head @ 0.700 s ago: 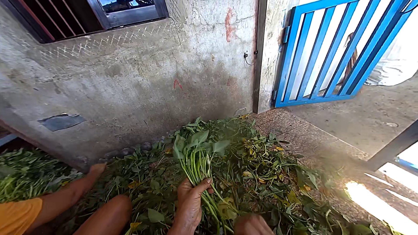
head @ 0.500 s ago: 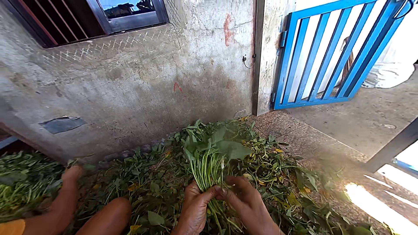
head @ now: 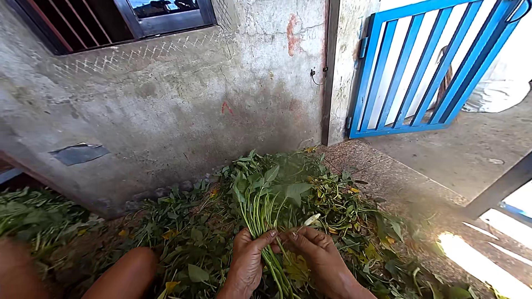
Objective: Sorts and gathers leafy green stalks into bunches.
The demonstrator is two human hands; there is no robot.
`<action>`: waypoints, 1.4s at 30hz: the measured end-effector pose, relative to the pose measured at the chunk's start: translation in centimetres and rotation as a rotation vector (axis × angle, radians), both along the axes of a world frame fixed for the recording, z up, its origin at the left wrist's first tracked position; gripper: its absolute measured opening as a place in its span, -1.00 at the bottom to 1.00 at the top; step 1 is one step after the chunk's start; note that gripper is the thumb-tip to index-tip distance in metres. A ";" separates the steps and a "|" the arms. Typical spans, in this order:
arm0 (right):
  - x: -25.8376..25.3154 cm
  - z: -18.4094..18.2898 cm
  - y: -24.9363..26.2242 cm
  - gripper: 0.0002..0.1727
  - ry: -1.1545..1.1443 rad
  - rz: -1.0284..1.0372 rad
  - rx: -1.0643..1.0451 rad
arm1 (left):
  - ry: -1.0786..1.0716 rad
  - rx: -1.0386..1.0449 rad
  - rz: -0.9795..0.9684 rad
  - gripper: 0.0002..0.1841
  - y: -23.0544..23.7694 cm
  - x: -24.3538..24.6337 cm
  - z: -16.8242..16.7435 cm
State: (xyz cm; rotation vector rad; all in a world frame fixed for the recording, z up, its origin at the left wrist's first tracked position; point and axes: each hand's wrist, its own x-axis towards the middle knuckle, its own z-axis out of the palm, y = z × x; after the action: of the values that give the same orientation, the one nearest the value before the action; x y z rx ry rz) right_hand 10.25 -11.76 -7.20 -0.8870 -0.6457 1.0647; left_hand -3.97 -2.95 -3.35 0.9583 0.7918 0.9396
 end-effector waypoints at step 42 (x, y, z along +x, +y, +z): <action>-1.4 -1.0 1.2 -0.81 0.401 0.226 -0.370 | 0.047 0.051 -0.176 -0.84 0.0 -0.2 0.1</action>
State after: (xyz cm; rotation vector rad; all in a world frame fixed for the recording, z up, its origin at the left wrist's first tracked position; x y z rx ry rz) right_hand 8.89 -10.61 -8.21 -0.8917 -0.2155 1.5488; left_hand -4.22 -2.98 -3.20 1.0799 0.7129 0.7902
